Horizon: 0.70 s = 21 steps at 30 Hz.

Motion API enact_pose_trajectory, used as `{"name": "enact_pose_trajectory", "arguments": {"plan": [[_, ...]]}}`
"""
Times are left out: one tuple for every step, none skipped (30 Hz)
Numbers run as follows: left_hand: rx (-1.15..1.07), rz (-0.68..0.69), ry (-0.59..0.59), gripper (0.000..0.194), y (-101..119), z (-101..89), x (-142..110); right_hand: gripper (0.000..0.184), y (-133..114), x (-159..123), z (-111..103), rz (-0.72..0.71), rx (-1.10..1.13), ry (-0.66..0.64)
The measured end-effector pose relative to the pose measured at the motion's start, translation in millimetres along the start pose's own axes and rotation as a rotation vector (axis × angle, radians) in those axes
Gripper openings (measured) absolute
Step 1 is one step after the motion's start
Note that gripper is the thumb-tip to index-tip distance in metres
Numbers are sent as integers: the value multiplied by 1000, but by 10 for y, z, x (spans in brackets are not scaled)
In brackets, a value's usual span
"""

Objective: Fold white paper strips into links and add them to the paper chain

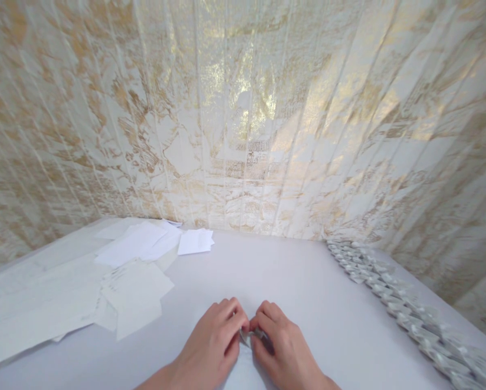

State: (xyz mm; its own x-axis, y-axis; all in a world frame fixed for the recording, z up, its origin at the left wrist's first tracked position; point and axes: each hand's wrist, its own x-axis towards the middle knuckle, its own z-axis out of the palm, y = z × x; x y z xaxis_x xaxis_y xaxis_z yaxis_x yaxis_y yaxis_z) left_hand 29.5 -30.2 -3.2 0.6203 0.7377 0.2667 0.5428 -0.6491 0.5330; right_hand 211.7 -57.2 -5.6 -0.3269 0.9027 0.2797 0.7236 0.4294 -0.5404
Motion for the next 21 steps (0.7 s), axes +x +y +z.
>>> {"name": "enact_pose_trajectory", "arguments": {"plan": [[3,2,-2,33,1,-6,3,25,2,0,0,2,3,1],[3,3,-1,33,2,-12,7,25,3,0,0,4,6,1],[2,5,1,33,3,-17,11,25,3,-1,-2,6,9,1],[2,8,3,32,4,-21,15,25,1,-2,-5,8,11,0],[3,12,3,31,6,-24,19,25,-1,-2,-8,9,12,0],[4,16,2,30,8,-26,22,25,-3,-3,-11,8,13,1],[4,20,1,30,10,-28,24,25,-5,-3,-13,8,14,3],[0,23,0,29,14,-29,25,25,-7,-3,-15,9,15,6],[-11,28,-3,29,18,-29,24,25,-9,-2,-16,11,14,6],[-29,33,-4,28,24,-29,22,25,-11,0,-15,12,11,5],[-54,34,-4,29,30,-28,19,25,-13,1,-14,14,3,6],[-84,30,-3,29,35,-25,15,25,-16,1,-11,17,-11,7],[-113,22,-1,30,40,-21,11,26,-20,0,-9,17,-26,8],[-139,9,4,32,42,-15,7,26,-24,-1,-7,15,-41,11],[-159,-7,15,33,43,-8,4,27,-29,-3,-7,10,-56,15],[-176,-27,28,35,41,0,2,28,-36,-3,-9,4,-72,20],[-188,-45,44,37,39,7,2,29,-44,-1,-13,-5,-86,19],[-196,-56,59,38,37,12,3,30,-52,3,-20,-12,-102,16],[-198,-60,69,38,38,14,4,31,-63,11,-29,-15,-121,14],[-191,-54,74,37,41,14,6,30,-75,22,-38,-13,-138,3],[-178,-39,75,36,48,11,8,30,-88,35,-49,-5,-152,-4]]}}
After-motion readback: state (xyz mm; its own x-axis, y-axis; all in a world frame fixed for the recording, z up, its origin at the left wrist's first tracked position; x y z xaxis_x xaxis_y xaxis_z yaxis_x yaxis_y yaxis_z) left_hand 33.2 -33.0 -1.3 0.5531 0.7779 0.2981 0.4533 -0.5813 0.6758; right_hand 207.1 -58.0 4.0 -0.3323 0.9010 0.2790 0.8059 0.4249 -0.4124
